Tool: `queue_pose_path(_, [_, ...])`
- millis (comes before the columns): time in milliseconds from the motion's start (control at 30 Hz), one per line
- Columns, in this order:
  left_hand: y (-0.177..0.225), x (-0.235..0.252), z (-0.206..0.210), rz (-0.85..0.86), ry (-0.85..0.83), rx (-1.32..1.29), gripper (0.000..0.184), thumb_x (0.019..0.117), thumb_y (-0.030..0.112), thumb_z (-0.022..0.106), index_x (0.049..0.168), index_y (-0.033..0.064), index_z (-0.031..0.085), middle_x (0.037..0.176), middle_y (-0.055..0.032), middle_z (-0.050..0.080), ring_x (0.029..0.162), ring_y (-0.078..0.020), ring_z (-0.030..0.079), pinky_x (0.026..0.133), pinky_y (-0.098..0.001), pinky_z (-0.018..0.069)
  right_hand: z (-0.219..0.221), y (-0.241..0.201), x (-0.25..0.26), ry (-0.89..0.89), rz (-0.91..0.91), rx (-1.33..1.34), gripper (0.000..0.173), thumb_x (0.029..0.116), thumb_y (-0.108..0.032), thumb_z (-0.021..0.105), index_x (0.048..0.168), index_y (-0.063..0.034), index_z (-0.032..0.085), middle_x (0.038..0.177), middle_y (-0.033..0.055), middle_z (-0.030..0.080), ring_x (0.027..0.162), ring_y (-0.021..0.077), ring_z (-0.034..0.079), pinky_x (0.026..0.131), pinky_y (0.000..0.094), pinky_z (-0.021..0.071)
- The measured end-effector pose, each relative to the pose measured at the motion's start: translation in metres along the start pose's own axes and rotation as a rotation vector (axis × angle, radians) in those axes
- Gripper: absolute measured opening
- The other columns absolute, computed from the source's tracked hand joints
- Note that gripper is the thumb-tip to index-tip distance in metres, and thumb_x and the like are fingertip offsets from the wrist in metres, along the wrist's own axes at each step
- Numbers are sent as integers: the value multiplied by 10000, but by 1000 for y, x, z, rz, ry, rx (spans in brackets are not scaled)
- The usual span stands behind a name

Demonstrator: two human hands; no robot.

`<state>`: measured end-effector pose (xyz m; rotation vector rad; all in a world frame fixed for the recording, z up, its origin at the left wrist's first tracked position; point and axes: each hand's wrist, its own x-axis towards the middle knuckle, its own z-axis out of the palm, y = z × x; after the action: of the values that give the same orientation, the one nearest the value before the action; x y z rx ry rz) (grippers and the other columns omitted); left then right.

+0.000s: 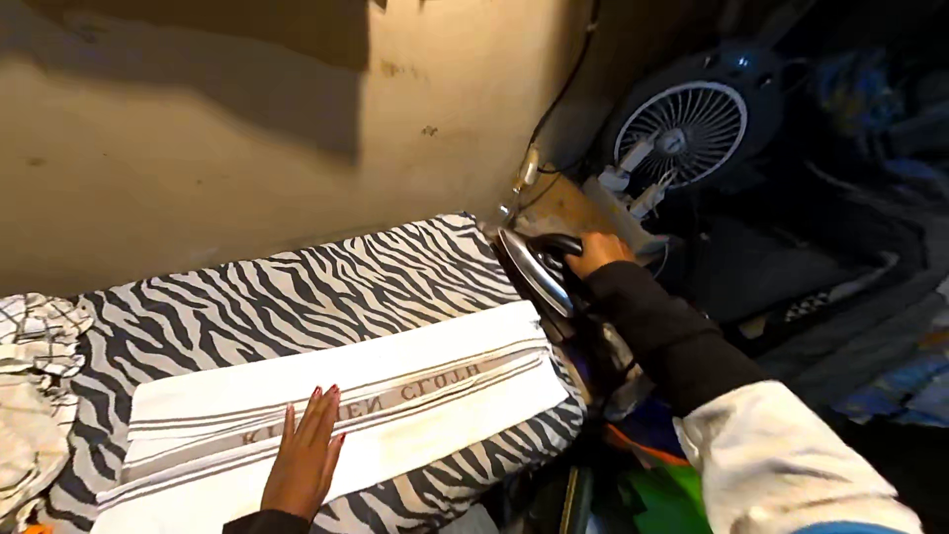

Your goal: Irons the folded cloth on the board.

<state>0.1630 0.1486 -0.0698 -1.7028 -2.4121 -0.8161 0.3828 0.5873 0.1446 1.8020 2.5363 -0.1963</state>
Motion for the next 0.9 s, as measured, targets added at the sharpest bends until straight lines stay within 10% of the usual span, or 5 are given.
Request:
queue_pose_path(267, [8,21,16,35,181,-170,353,920,88,495,1142,80,770,1114,-189,697,1196,-402,630,1125,-555,418,23,32,28,11,80,-36,477,1005,-291,675,1330,51,612,1293,360,621,1255,543,571,1009,717,426])
queue_pose_path(433, [19,29,20,73,99,-210,342,996,218,484,1162,94,756,1198,-173,695,1288,-393,584,1154,-571,388,39,6,-34,278,-431,-49,464,967,-242,730,1345,5,624,1337,374,554,1259,605,500,981,777,391])
queue_pose_path(567, [34,43,27,120,9,-271,357,1020,276,514,1195,61,740,1350,-174,653,1384,-417,513,1169,-617,352,141,1,-99,148,-602,136,417,1019,-393,592,997,-20,777,1185,271,686,1178,496,612,983,694,444])
queue_pose_path(733, [47,59,35,94,-10,-370,240,986,154,590,1116,43,758,1331,-183,659,1391,-414,505,1186,-621,330,190,31,-120,336,-311,359,406,936,-346,700,764,22,717,1001,254,690,1042,498,605,886,673,422])
queue_pose_path(900, [64,81,44,134,-85,-407,225,1009,180,585,1076,53,757,1346,-158,656,1410,-379,495,1200,-648,282,189,27,-124,410,-168,438,391,878,-294,770,1091,29,710,1149,296,654,1084,514,605,923,669,464])
